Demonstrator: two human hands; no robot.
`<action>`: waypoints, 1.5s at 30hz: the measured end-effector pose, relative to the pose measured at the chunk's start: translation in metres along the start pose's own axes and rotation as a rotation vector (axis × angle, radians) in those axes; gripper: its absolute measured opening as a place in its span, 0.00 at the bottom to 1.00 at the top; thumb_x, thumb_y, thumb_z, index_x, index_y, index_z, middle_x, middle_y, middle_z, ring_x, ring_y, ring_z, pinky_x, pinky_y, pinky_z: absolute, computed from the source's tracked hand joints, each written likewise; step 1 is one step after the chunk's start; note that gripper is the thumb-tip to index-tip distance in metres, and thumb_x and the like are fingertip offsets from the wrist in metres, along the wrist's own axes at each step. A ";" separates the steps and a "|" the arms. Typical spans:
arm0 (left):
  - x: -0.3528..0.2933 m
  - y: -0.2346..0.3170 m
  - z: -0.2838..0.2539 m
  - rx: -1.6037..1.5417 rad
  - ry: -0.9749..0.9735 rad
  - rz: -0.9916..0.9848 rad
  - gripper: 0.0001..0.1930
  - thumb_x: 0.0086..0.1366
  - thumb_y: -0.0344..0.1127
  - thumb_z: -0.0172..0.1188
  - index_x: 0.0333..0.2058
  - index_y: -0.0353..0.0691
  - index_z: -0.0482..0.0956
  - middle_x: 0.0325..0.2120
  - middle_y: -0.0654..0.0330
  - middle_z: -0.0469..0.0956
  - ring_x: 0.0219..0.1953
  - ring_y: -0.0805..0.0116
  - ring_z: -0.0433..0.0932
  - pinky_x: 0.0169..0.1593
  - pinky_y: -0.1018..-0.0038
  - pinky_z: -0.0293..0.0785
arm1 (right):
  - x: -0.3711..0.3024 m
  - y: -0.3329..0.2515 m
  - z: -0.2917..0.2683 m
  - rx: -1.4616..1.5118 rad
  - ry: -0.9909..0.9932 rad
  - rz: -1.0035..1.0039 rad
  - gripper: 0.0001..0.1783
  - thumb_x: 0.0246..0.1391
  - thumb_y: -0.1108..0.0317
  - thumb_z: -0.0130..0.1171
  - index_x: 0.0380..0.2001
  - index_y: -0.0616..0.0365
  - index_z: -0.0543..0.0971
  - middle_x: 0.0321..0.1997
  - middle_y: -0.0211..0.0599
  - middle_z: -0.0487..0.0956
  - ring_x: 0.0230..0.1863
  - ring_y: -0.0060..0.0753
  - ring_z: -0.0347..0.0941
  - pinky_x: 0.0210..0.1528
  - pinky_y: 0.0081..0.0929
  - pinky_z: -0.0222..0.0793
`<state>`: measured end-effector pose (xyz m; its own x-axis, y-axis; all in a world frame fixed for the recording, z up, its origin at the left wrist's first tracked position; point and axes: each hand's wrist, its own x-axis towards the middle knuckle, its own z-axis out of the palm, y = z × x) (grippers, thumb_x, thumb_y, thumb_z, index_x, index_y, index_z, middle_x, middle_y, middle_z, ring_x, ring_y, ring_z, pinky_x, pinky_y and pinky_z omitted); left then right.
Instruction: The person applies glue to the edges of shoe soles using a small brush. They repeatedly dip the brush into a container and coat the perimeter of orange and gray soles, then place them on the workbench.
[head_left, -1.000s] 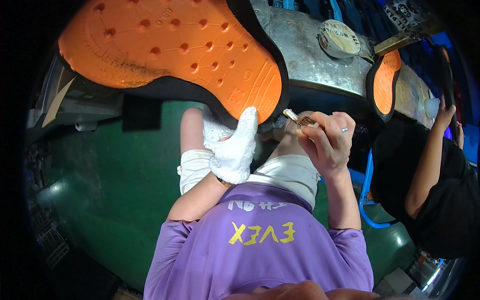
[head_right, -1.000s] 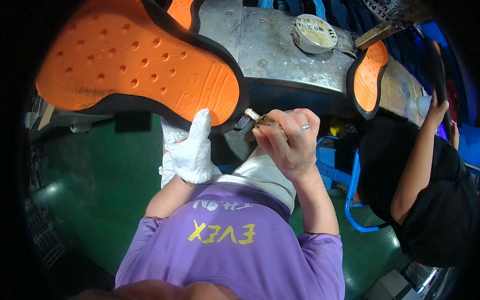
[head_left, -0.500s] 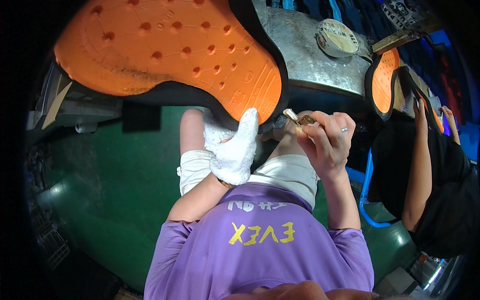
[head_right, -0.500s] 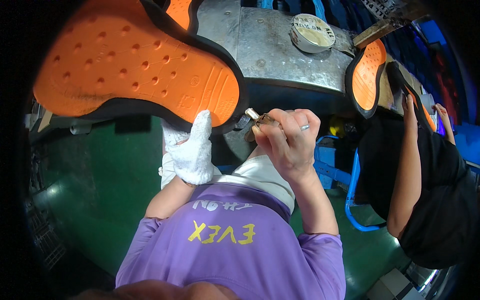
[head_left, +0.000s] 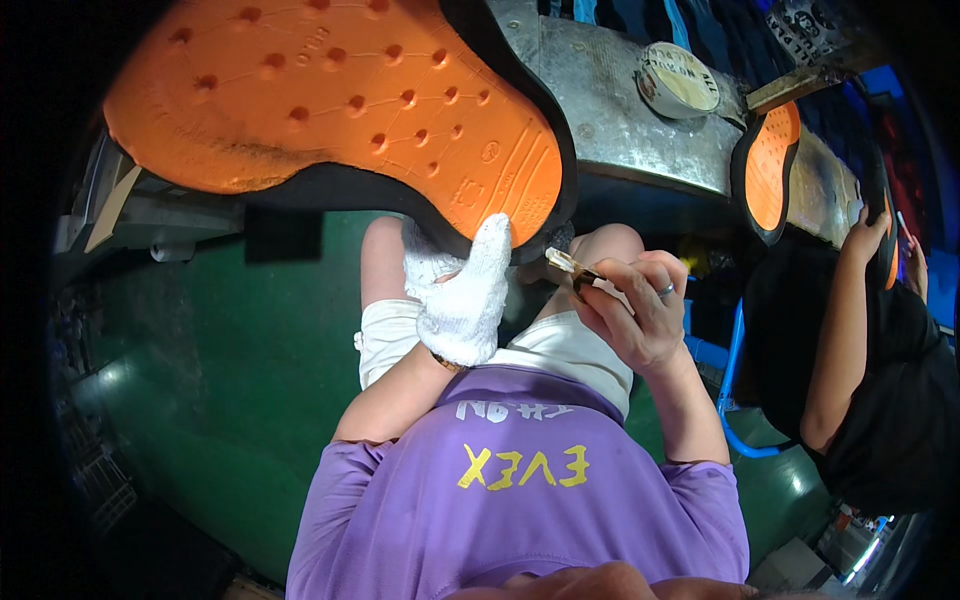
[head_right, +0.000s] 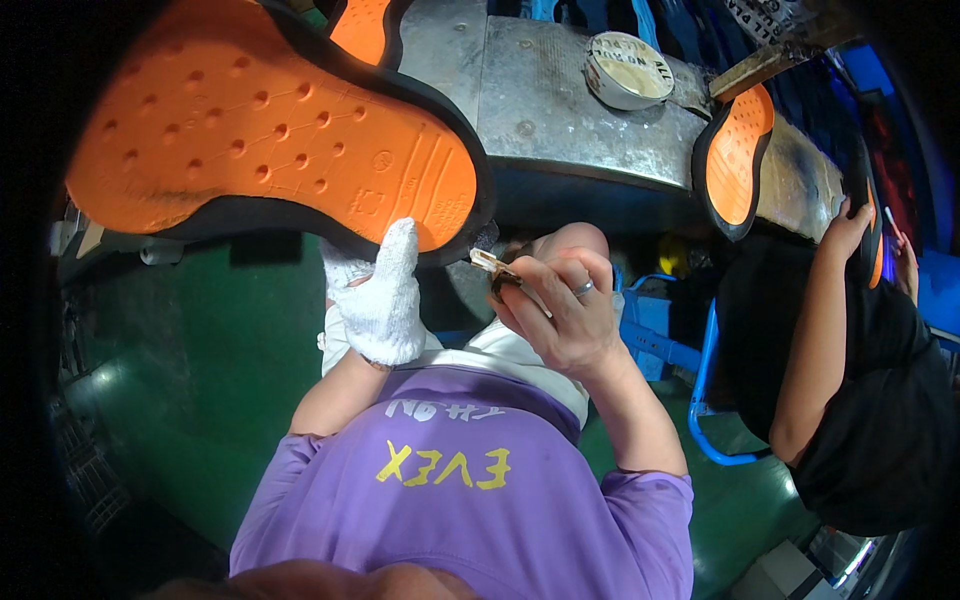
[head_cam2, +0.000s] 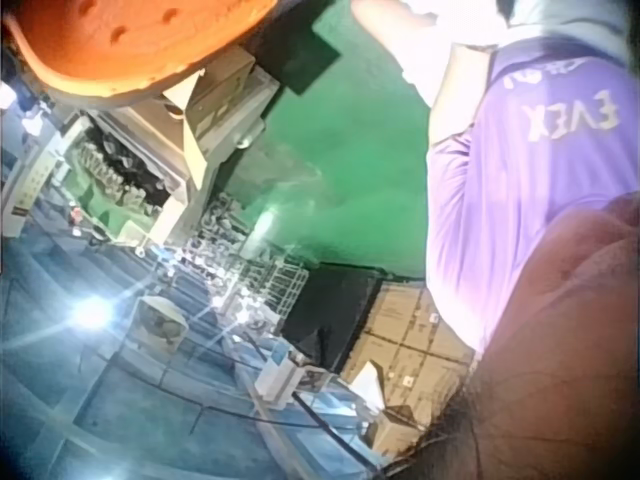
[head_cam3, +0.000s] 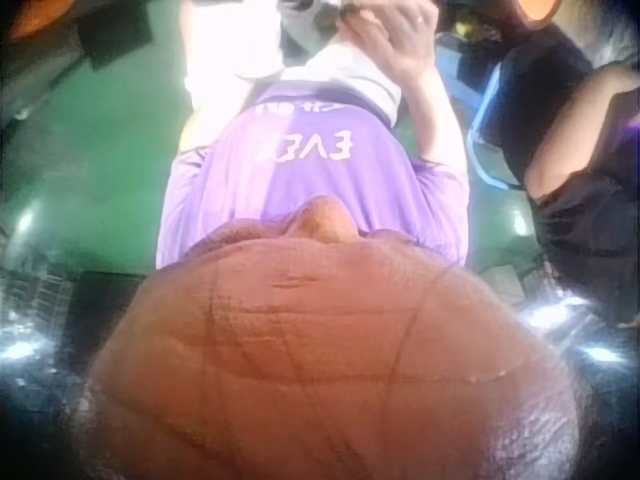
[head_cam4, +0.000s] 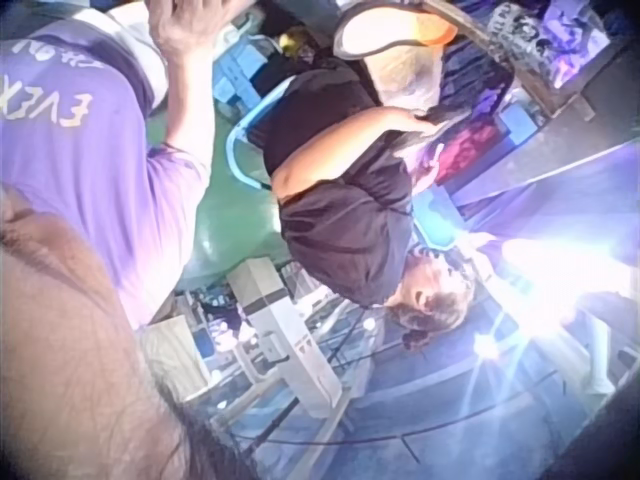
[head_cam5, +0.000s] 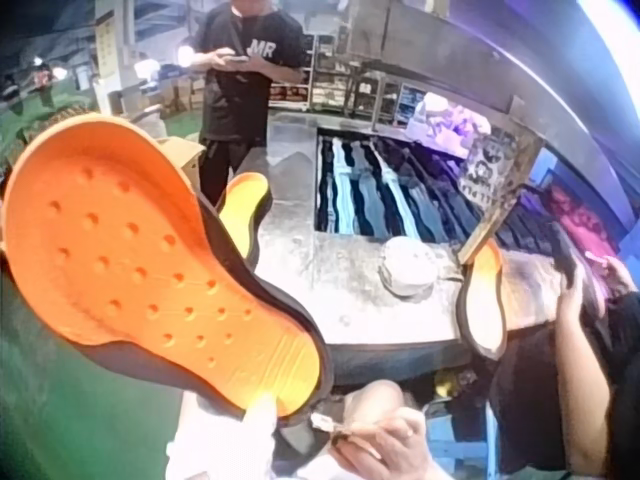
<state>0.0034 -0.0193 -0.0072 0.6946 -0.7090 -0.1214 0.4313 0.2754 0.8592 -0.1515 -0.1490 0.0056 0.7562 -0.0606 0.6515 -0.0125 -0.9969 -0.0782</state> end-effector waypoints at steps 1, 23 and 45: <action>-0.004 0.016 0.012 0.028 0.015 0.032 0.15 0.78 0.35 0.53 0.56 0.31 0.76 0.49 0.58 0.82 0.48 0.70 0.81 0.52 0.74 0.80 | -0.002 0.001 0.000 0.004 0.001 -0.002 0.17 0.39 0.68 0.78 0.32 0.47 0.80 0.44 0.29 0.80 0.39 0.35 0.72 0.50 0.38 0.66; -0.009 0.007 0.002 -0.101 -0.025 0.048 0.18 0.79 0.38 0.52 0.58 0.31 0.75 0.51 0.53 0.81 0.48 0.65 0.83 0.54 0.72 0.80 | 0.000 -0.005 -0.006 0.041 0.030 0.085 0.16 0.39 0.66 0.76 0.34 0.51 0.82 0.45 0.32 0.81 0.42 0.38 0.73 0.50 0.41 0.67; -0.011 -0.002 -0.009 0.068 -0.044 -0.045 0.20 0.80 0.39 0.51 0.61 0.32 0.74 0.55 0.57 0.79 0.53 0.72 0.78 0.57 0.75 0.76 | -0.003 0.005 0.001 -0.043 0.074 0.119 0.16 0.42 0.67 0.77 0.35 0.48 0.81 0.47 0.30 0.79 0.43 0.35 0.74 0.52 0.41 0.64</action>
<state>0.0000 -0.0066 -0.0122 0.6486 -0.7482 -0.1398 0.4205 0.1991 0.8852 -0.1532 -0.1536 0.0029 0.6977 -0.1802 0.6934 -0.1282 -0.9836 -0.1267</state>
